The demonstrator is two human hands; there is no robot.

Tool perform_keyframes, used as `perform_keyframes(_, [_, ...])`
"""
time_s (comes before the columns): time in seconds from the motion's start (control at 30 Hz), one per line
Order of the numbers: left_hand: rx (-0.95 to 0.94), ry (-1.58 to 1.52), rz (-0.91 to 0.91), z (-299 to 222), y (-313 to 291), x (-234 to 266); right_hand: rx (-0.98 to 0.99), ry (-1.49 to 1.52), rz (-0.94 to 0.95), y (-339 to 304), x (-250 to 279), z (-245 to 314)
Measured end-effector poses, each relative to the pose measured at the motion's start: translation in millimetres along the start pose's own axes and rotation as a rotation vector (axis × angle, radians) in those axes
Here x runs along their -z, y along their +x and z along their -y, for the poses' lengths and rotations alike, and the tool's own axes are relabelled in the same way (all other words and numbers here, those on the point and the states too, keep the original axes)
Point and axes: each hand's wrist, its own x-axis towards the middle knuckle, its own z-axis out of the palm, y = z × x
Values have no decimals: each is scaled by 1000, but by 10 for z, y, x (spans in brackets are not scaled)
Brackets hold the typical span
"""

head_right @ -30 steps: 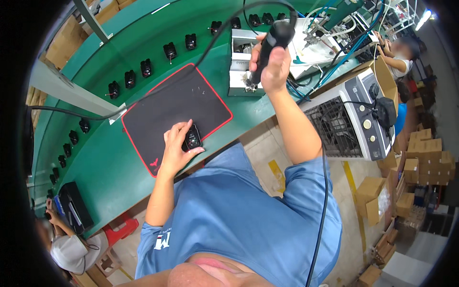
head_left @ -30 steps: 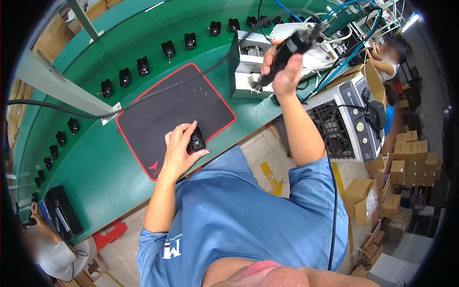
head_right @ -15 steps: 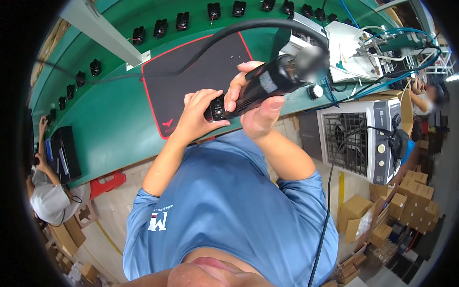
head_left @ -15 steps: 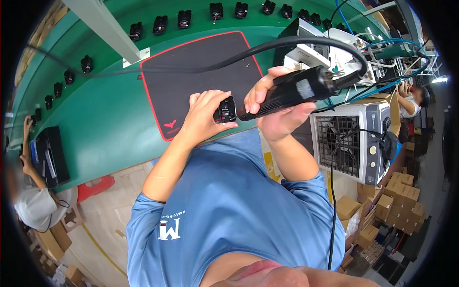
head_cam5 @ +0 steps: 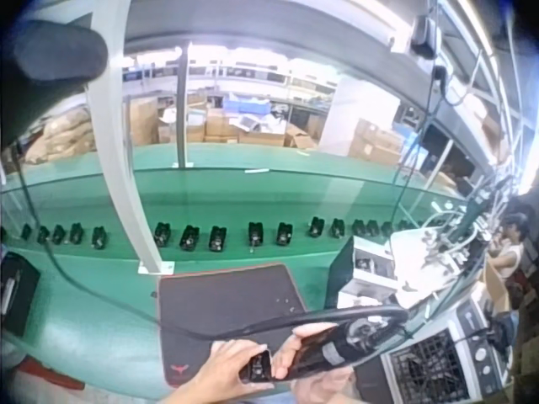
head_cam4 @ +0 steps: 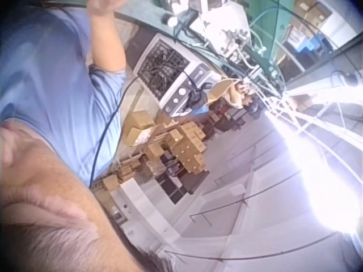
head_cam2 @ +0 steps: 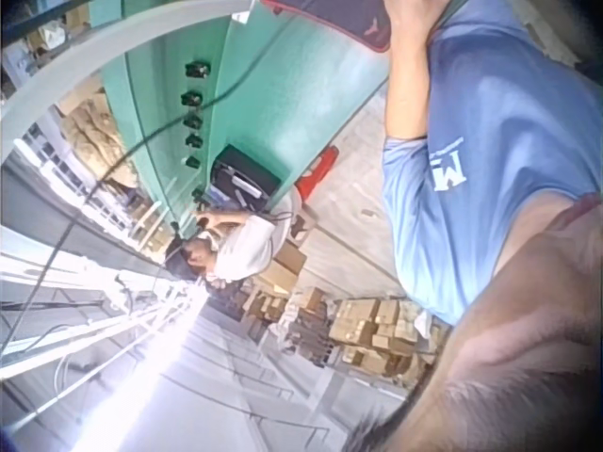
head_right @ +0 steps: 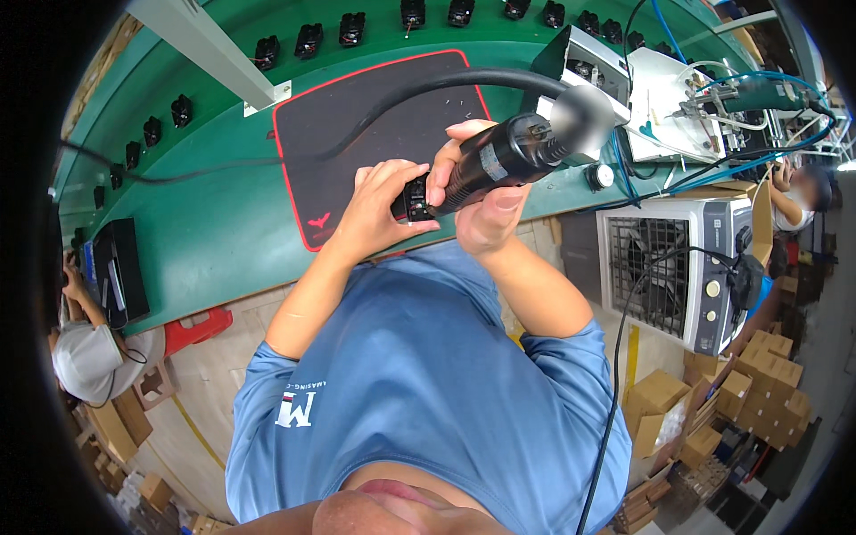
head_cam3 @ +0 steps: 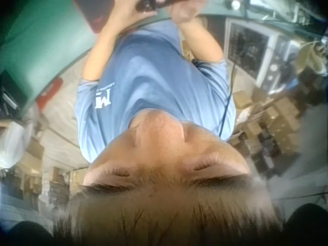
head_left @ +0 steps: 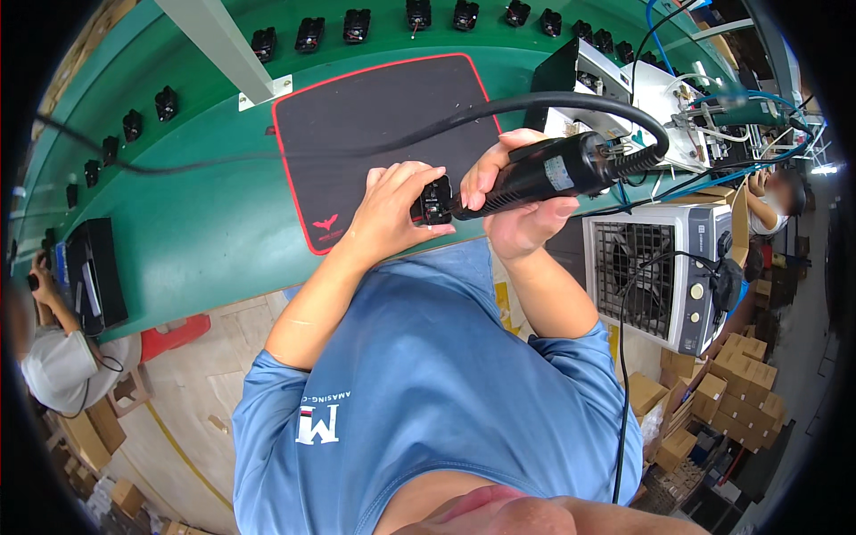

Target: Using an electric screwdriver to assemble small black electronic housings on an assembly line.

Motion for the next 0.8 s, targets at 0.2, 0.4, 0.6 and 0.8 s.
perform_keyframes(0.2, [8,-8,-14,23,-5,-12,8,14,21,-6,-46,-5])
perform_keyframes(0.4, [26,-19,-14,12,19,4,0,147,-31,-9,-16,-57])
perform_keyframes(0.6, [3,-33,19,-5,35,4,44,67,91,80,129,84])
perform_keyframes(0.8, [29,35,64,-14,-4,17,340,-208,-340,737,907,801])
